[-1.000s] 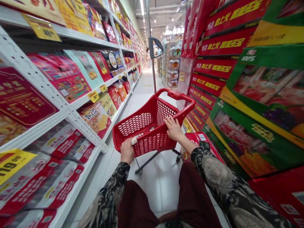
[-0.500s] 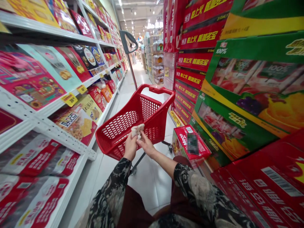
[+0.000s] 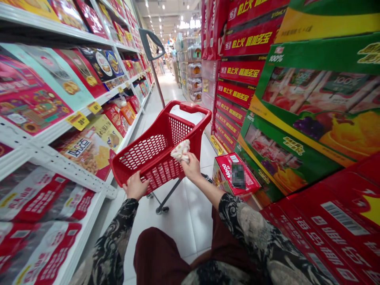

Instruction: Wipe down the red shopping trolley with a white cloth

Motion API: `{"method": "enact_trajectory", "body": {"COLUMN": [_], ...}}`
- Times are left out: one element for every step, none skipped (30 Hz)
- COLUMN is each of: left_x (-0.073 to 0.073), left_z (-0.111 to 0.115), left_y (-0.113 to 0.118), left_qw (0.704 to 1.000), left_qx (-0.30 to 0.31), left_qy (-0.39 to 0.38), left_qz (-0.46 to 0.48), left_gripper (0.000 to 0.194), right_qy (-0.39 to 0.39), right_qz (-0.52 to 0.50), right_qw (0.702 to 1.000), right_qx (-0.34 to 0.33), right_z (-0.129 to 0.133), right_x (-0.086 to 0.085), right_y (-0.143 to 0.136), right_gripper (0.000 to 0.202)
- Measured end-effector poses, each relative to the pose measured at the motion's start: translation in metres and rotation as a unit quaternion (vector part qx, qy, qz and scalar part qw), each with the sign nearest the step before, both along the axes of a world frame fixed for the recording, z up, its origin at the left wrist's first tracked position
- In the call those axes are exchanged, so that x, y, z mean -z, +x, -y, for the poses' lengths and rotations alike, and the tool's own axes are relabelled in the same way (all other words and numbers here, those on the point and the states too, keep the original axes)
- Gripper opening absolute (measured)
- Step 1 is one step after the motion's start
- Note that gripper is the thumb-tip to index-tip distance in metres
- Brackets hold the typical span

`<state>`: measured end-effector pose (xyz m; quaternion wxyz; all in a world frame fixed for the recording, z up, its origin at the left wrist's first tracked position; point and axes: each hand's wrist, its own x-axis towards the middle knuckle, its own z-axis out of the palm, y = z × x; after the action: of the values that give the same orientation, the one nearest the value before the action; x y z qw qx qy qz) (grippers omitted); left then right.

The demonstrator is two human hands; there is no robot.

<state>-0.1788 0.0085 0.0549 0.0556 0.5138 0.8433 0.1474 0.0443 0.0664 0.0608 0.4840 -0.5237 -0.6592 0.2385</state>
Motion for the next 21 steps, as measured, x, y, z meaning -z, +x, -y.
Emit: {"method": "enact_trajectory", "body": {"left_x": [0.003,0.006,0.008,0.009,0.010,0.011,0.011,0.012,0.012,0.012,0.011,0.010,0.009,0.008,0.006,0.004,0.002,0.000,-0.001,-0.002,-0.003], "left_z": [0.002,0.003,0.005,0.007,0.010,0.012,0.015,0.017,0.020,0.022,0.023,0.024,0.025,0.025,0.025,0.025,0.024,0.024,0.024,0.023,0.023], "left_y": [-0.001,-0.001,0.001,0.004,0.008,0.012,0.016,0.019,0.022,0.025,0.027,0.029,0.031,0.033,0.035,0.037,0.038,0.040,0.041,0.043,0.045], "left_qw": [1.000,1.000,1.000,1.000,1.000,0.999,0.999,0.999,0.999,0.999,1.000,1.000,1.000,1.000,1.000,1.000,1.000,1.000,1.000,1.000,1.000], "left_qx": [-0.003,-0.005,-0.004,0.000,0.004,0.005,0.004,0.002,0.001,0.000,-0.001,0.000,0.001,0.003,0.005,0.006,0.007,0.006,0.005,0.005,0.008], "left_qy": [-0.008,-0.009,-0.005,0.004,0.015,0.023,0.028,0.029,0.028,0.025,0.023,0.020,0.018,0.016,0.014,0.010,0.005,0.000,-0.004,-0.005,-0.005], "left_qz": [-0.008,-0.012,-0.016,-0.022,-0.027,-0.030,-0.031,-0.030,-0.028,-0.024,-0.021,-0.019,-0.017,-0.015,-0.013,-0.009,-0.005,-0.001,0.003,0.008,0.012], "left_gripper": [0.050,0.049,0.048,0.049,0.049,0.050,0.050,0.050,0.050,0.050,0.050,0.050,0.050,0.049,0.049,0.048,0.047,0.046,0.046,0.046,0.046], "right_qy": [0.019,0.032,0.039,0.043,0.048,0.053,0.058,0.056,0.046,0.028,0.003,-0.023,-0.050,-0.072,-0.090,-0.099,-0.102,-0.102,-0.102,-0.103,-0.110], "right_qz": [0.039,0.082,0.122,0.157,0.183,0.197,0.204,0.206,0.209,0.214,0.218,0.221,0.220,0.215,0.208,0.197,0.180,0.156,0.123,0.080,0.034], "right_qw": [0.999,0.996,0.992,0.987,0.982,0.979,0.977,0.976,0.976,0.975,0.974,0.974,0.974,0.974,0.974,0.975,0.977,0.981,0.986,0.991,0.993], "right_qx": [0.003,0.005,0.008,0.012,0.015,0.020,0.027,0.035,0.045,0.052,0.054,0.048,0.032,0.009,-0.017,-0.040,-0.055,-0.058,-0.048,-0.030,-0.003], "right_z": [-0.005,-0.011,-0.017,-0.024,-0.031,-0.038,-0.045,-0.051,-0.057,-0.061,-0.063,-0.064,-0.063,-0.061,-0.057,-0.053,-0.050,-0.046,-0.044,-0.042,-0.042], "right_x": [-0.005,-0.011,-0.018,-0.025,-0.033,-0.039,-0.046,-0.051,-0.054,-0.056,-0.056,-0.054,-0.050,-0.044,-0.037,-0.028,-0.019,-0.010,-0.002,0.005,0.011], "right_y": [0.004,0.007,0.010,0.011,0.012,0.012,0.011,0.010,0.007,0.005,0.001,-0.002,-0.007,-0.011,-0.015,-0.020,-0.024,-0.027,-0.030,-0.031,-0.032], "right_gripper": [0.030,0.031,0.034,0.037,0.042,0.046,0.050,0.051,0.049,0.045,0.041,0.038,0.036,0.035,0.033,0.029,0.025,0.022,0.020,0.020,0.022]}}
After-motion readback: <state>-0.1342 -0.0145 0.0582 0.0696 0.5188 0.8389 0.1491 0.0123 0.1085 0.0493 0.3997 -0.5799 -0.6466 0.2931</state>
